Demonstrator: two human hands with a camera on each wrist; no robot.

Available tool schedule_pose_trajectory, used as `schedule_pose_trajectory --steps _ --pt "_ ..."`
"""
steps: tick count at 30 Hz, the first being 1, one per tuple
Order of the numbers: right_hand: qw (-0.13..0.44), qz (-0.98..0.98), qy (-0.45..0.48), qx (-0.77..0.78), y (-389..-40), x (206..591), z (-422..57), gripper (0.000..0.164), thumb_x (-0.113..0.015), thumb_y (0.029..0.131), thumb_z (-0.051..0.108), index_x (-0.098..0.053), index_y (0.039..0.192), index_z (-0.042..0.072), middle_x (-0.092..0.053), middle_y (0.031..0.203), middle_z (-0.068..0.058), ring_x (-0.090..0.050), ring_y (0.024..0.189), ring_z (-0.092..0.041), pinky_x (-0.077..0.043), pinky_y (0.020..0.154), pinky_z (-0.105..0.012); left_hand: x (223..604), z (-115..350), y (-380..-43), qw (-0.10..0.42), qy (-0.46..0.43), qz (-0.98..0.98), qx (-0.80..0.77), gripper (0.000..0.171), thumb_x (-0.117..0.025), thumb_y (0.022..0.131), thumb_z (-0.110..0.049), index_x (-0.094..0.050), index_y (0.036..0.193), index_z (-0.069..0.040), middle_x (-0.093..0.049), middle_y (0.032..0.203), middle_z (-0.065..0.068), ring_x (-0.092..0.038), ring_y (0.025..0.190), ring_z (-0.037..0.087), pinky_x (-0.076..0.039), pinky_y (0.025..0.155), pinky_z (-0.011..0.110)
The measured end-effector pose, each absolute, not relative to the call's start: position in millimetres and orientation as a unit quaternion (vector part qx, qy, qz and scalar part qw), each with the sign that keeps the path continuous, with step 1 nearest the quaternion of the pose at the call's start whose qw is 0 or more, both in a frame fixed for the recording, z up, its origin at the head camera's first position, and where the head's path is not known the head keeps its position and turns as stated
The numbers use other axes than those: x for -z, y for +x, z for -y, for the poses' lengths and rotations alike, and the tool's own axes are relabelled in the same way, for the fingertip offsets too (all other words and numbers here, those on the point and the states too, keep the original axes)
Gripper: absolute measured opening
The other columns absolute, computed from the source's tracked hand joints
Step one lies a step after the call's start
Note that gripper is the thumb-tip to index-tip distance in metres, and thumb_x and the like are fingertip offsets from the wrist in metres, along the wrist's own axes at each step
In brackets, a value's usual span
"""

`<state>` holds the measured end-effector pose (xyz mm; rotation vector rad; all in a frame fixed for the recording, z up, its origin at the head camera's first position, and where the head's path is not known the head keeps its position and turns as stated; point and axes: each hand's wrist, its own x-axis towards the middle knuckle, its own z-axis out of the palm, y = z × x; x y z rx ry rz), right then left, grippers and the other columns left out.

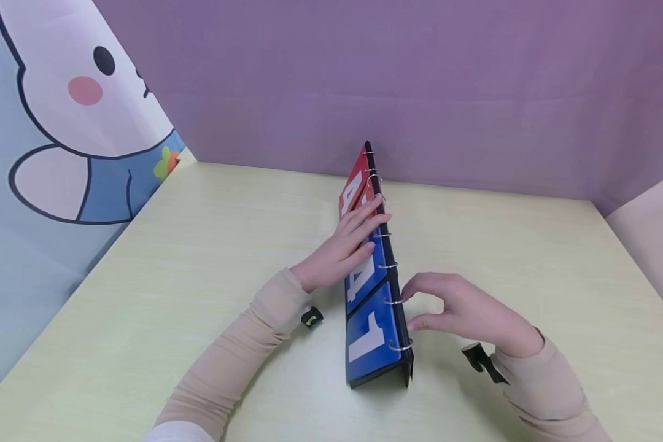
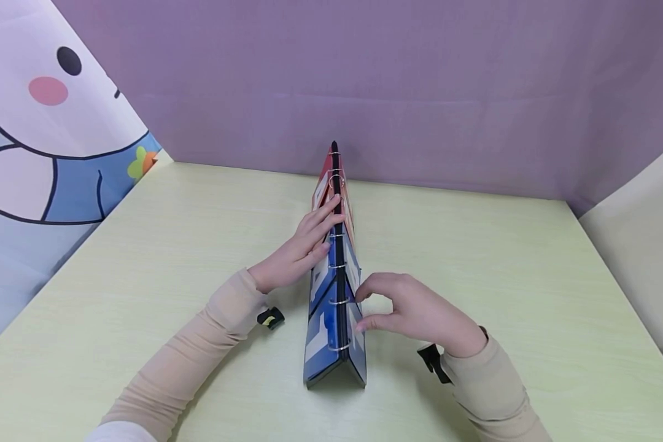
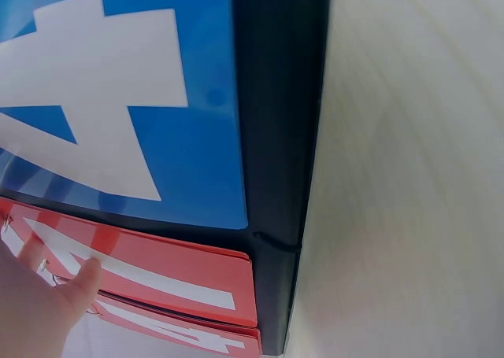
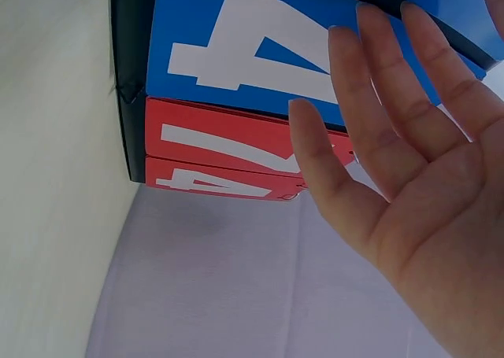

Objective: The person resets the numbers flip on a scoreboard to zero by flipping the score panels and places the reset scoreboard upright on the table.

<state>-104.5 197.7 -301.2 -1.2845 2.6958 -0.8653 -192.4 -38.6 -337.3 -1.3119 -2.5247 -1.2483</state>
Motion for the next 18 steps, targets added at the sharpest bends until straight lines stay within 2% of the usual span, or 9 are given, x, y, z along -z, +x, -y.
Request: schedule_pose_trajectory --steps 8,14,18 --pt "0.038 -0.866 -0.416 0.277 -106.5 302.2 -197.7 0.031 -0.075 0.079 0.025 -0.064 0.103 0.008 -0.068 0.100 0.001 -0.064 0.092 -0.015 -0.053 0.080 -0.037 337.4 38.6 -192.6 0.015 -0.420 0.814 0.401 0.052 -0.041 0.100 -0.027 -0.026 0.150 -0.020 0.000 0.160 -0.008 -0.004 0.145 0.015 -0.030 0.111 0.052" --pt "0.031 -0.867 -0.411 0.279 -108.8 304.3 -201.7 0.026 -0.076 0.078 0.027 -0.062 0.095 0.014 -0.065 0.092 0.010 -0.060 0.083 -0.006 -0.052 0.073 -0.030 337.7 38.5 -192.3 0.017 -0.420 0.814 0.401 0.052 -0.040 0.101 -0.028 -0.026 0.150 -0.020 0.000 0.160 -0.008 -0.004 0.145 0.015 -0.029 0.111 0.053" --pt "0.053 -0.876 -0.394 0.271 -109.2 301.1 -206.4 0.024 -0.075 0.079 0.032 -0.060 0.089 0.017 -0.060 0.083 0.014 -0.053 0.074 -0.001 -0.047 0.066 -0.023 337.7 38.0 -192.2 0.018 -0.420 0.814 0.400 0.051 -0.040 0.101 -0.027 -0.026 0.150 -0.021 0.000 0.160 -0.008 -0.004 0.145 0.015 -0.029 0.111 0.053"
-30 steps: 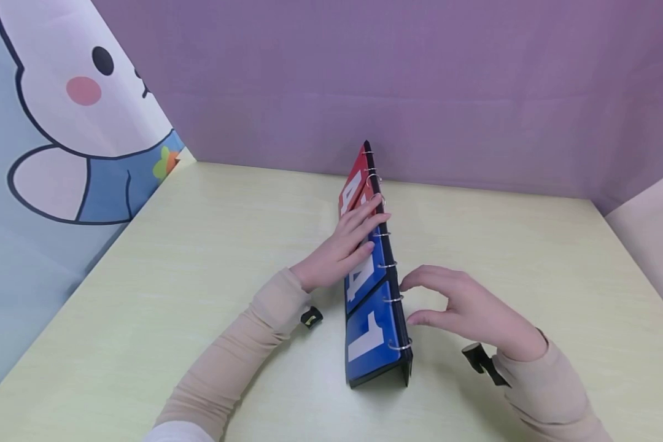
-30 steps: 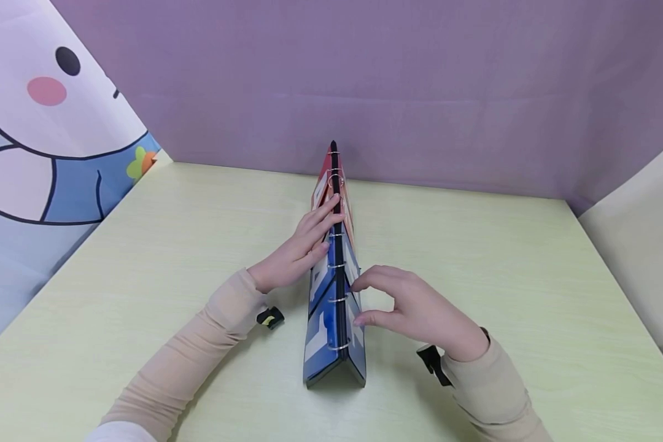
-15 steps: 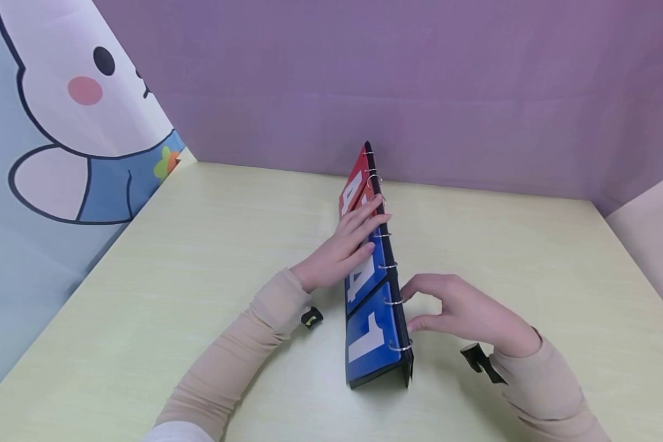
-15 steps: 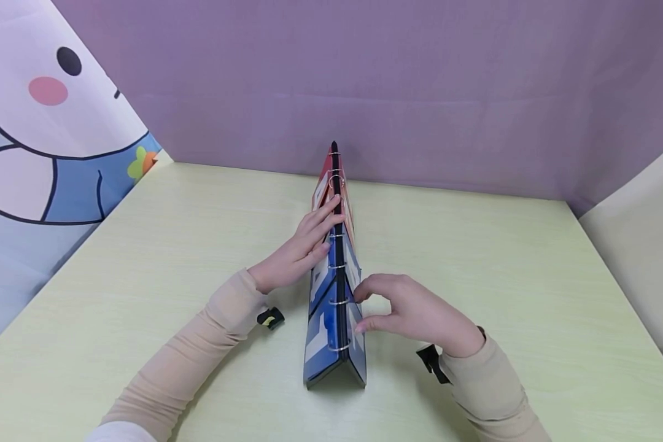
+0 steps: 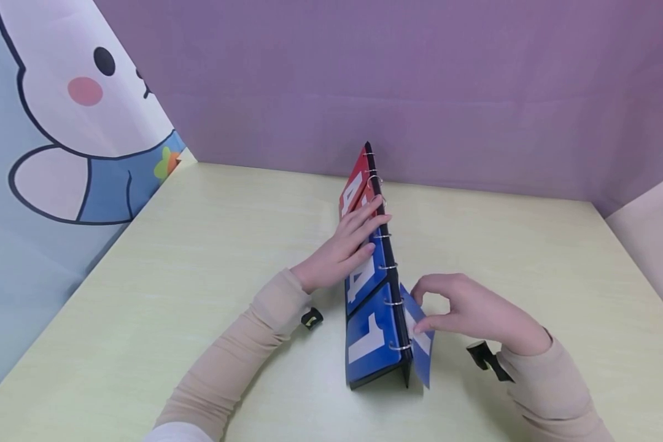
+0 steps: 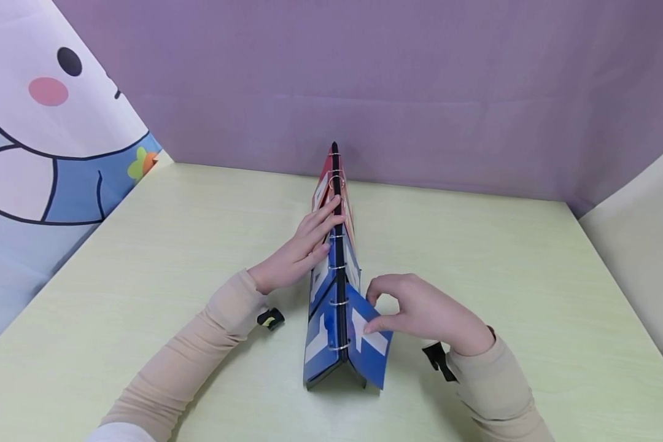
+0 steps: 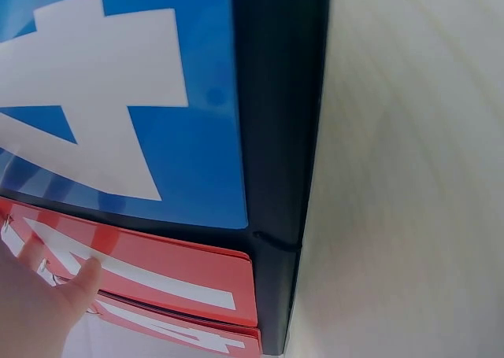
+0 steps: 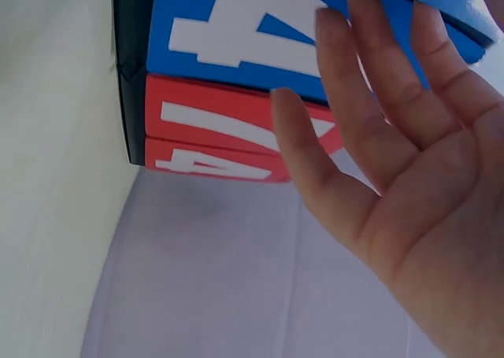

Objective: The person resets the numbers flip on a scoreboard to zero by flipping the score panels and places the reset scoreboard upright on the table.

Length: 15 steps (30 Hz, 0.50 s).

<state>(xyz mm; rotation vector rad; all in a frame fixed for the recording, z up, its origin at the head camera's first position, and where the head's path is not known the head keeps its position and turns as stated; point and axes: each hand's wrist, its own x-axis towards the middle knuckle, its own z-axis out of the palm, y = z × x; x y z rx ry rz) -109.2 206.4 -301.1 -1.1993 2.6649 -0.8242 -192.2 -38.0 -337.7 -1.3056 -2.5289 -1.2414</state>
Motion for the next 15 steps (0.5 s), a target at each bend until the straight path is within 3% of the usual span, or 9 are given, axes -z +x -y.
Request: schedule_pose_trajectory --steps 3,7,15 --pt "0.074 -0.884 -0.380 0.262 -108.6 296.9 -209.6 0.025 -0.074 0.079 0.036 -0.059 0.086 0.018 -0.057 0.079 0.015 -0.051 0.070 -0.001 -0.043 0.062 -0.020 337.5 38.0 -192.0 0.017 -0.418 0.815 0.400 0.051 -0.040 0.101 -0.027 -0.026 0.150 -0.021 0.000 0.160 -0.009 -0.004 0.145 0.014 -0.030 0.110 0.053" --pt "0.105 -0.888 -0.361 0.265 -108.3 292.5 -213.4 0.025 -0.074 0.079 0.037 -0.058 0.085 0.019 -0.059 0.079 0.014 -0.054 0.071 -0.002 -0.047 0.062 -0.022 337.4 37.8 -191.7 0.015 -0.415 0.817 0.399 0.052 -0.041 0.100 -0.025 -0.026 0.150 -0.021 0.001 0.160 -0.010 -0.004 0.145 0.014 -0.031 0.110 0.053" --pt "0.127 -0.882 -0.357 0.280 -107.1 285.5 -220.1 0.020 -0.075 0.080 0.029 -0.060 0.086 0.017 -0.063 0.080 0.012 -0.056 0.070 0.000 -0.051 0.059 -0.022 337.1 36.8 -191.5 0.014 -0.412 0.820 0.397 0.052 -0.042 0.100 -0.023 -0.026 0.150 -0.020 0.000 0.160 -0.009 -0.005 0.145 0.015 -0.032 0.109 0.052"
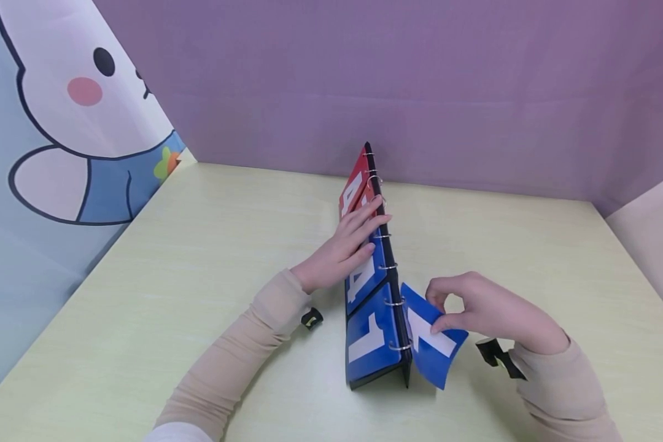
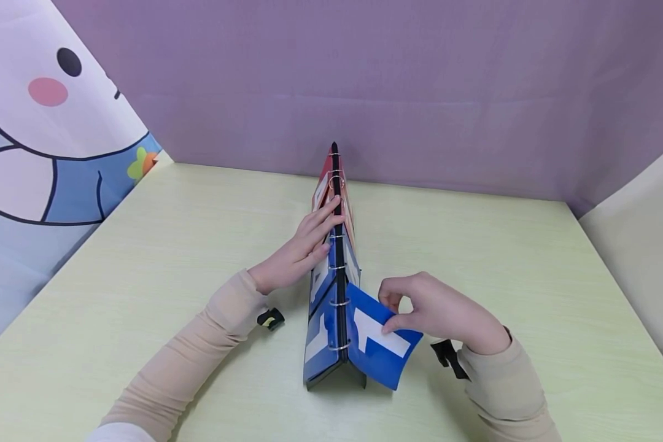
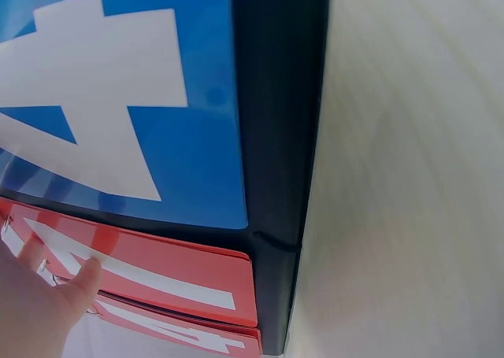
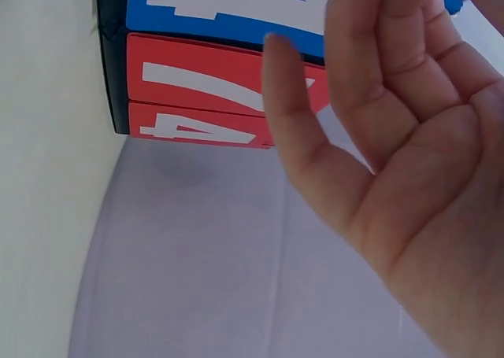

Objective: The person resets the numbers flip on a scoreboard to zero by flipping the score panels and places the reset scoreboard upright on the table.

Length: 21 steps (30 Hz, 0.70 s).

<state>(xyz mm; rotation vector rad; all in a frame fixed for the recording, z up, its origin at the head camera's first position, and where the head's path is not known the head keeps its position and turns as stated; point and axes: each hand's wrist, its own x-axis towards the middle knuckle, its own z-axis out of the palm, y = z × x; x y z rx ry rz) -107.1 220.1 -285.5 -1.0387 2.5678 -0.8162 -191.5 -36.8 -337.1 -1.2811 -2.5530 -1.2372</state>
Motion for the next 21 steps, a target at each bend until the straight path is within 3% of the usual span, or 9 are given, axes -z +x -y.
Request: schedule_pose_trajectory --steps 6,14,21 --pt "0.132 -0.883 -0.353 0.279 -106.7 284.8 -225.8 0.020 -0.074 0.081 0.028 -0.060 0.089 0.017 -0.062 0.079 0.012 -0.057 0.069 0.000 -0.052 0.058 -0.021 337.3 36.9 -191.7 0.016 -0.413 0.820 0.396 0.052 -0.042 0.100 -0.023 -0.026 0.150 -0.020 0.000 0.160 -0.008 -0.005 0.145 0.015 -0.032 0.109 0.052" --pt "0.191 -0.884 -0.342 0.256 -107.7 281.3 -236.8 0.035 -0.066 0.085 0.045 -0.062 0.103 0.015 -0.065 0.091 0.013 -0.057 0.080 -0.001 -0.053 0.071 -0.025 336.5 36.9 -190.9 0.011 -0.411 0.821 0.396 0.052 -0.042 0.100 -0.023 -0.026 0.150 -0.020 0.000 0.160 -0.008 -0.004 0.145 0.015 -0.034 0.108 0.051" --pt "0.182 -0.888 -0.339 0.252 -106.5 279.0 -241.3 0.032 -0.067 0.085 0.042 -0.061 0.102 0.016 -0.064 0.090 0.013 -0.055 0.080 -0.001 -0.052 0.069 -0.022 336.8 37.0 -191.1 0.010 -0.410 0.821 0.397 0.052 -0.042 0.100 -0.023 -0.025 0.150 -0.020 0.001 0.160 -0.009 -0.004 0.145 0.015 -0.033 0.109 0.052"
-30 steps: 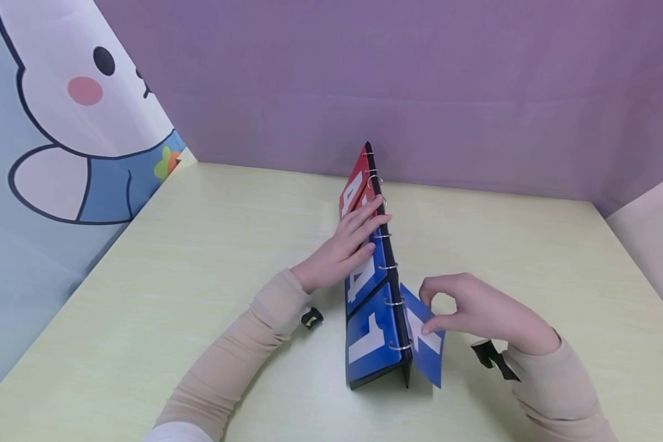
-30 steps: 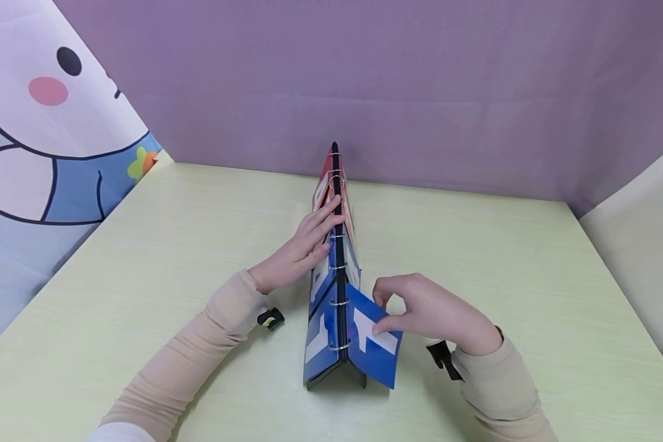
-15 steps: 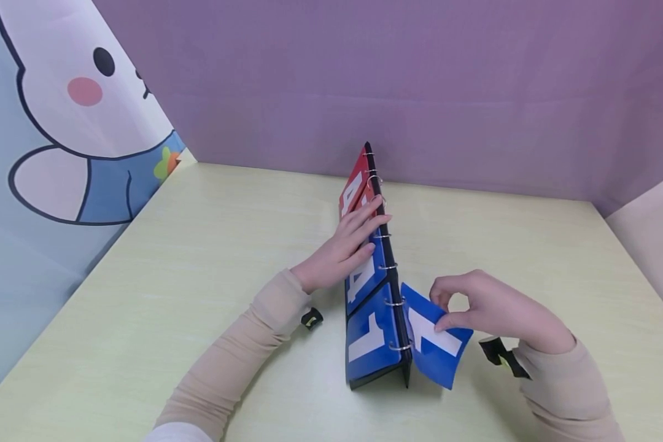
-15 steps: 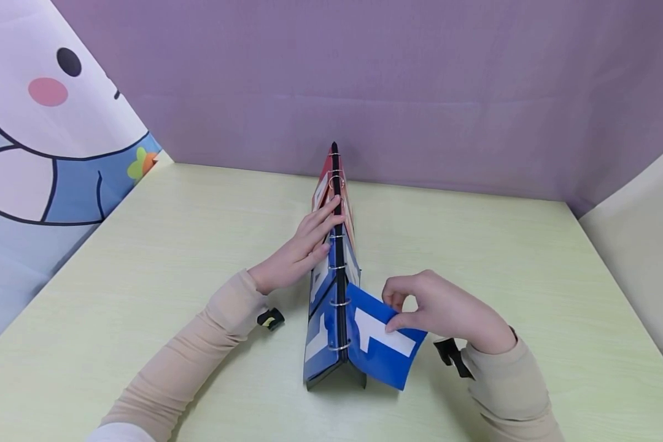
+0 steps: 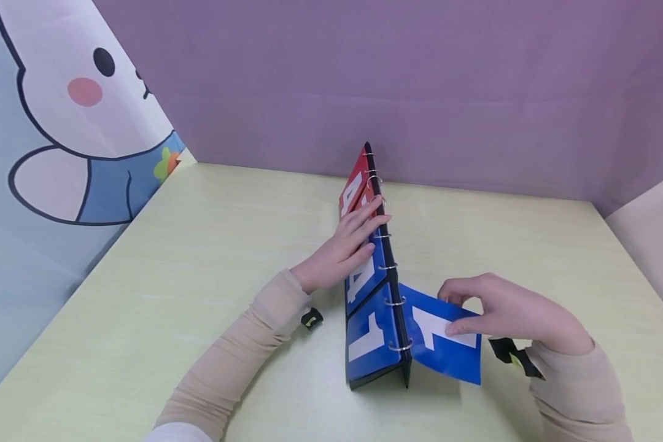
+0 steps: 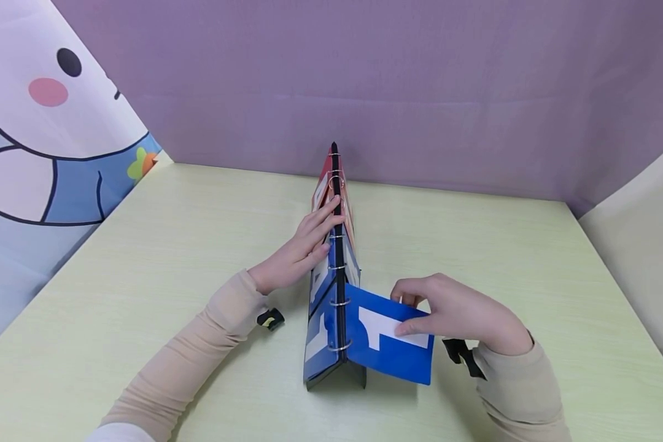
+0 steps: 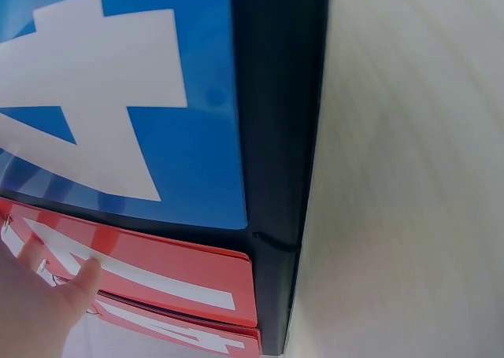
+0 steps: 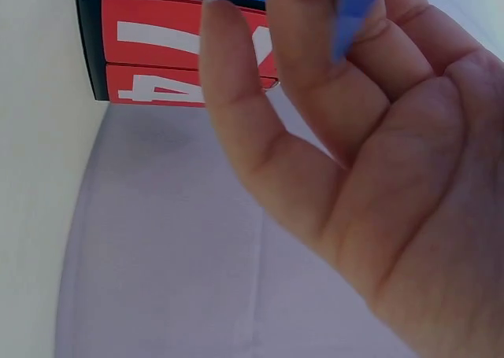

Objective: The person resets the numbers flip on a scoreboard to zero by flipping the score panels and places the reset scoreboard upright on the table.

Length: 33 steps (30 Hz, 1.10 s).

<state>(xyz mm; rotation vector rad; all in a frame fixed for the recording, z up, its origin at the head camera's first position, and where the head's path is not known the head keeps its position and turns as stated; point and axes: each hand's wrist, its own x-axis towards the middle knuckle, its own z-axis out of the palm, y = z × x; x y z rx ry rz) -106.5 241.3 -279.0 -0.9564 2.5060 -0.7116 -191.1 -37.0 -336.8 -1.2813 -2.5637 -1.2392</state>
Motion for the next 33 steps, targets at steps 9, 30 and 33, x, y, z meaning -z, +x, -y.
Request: schedule_pose_trajectory --steps 9,30,33 --pt "0.078 -0.913 -0.321 0.238 -97.9 272.3 -268.8 0.032 -0.077 0.078 0.023 -0.059 0.105 0.022 -0.064 0.092 0.014 -0.056 0.082 0.001 -0.050 0.064 -0.021 336.6 36.0 -190.9 0.011 -0.414 0.820 0.396 0.053 -0.042 0.100 -0.023 -0.025 0.150 -0.021 0.000 0.160 -0.009 -0.005 0.144 0.014 -0.037 0.107 0.049" --pt "0.029 -0.794 -0.327 0.512 -79.4 258.7 -299.9 0.046 -0.042 0.084 -0.025 -0.051 0.123 -0.002 -0.059 0.114 -0.003 -0.062 0.093 -0.012 -0.051 0.062 -0.021 336.8 35.1 -191.5 0.009 -0.410 0.821 0.398 0.053 -0.043 0.100 -0.025 -0.026 0.150 -0.020 -0.001 0.160 -0.009 -0.006 0.144 0.015 -0.039 0.105 0.049" --pt "0.072 -0.699 -0.391 0.595 -80.4 257.8 -301.0 0.049 -0.033 0.084 -0.028 -0.045 0.128 -0.010 -0.055 0.125 -0.014 -0.062 0.098 -0.019 -0.054 0.065 -0.025 337.2 35.3 -191.5 0.010 -0.411 0.820 0.399 0.053 -0.043 0.100 -0.024 -0.026 0.150 -0.020 -0.001 0.160 -0.008 -0.006 0.144 0.015 -0.038 0.106 0.049"
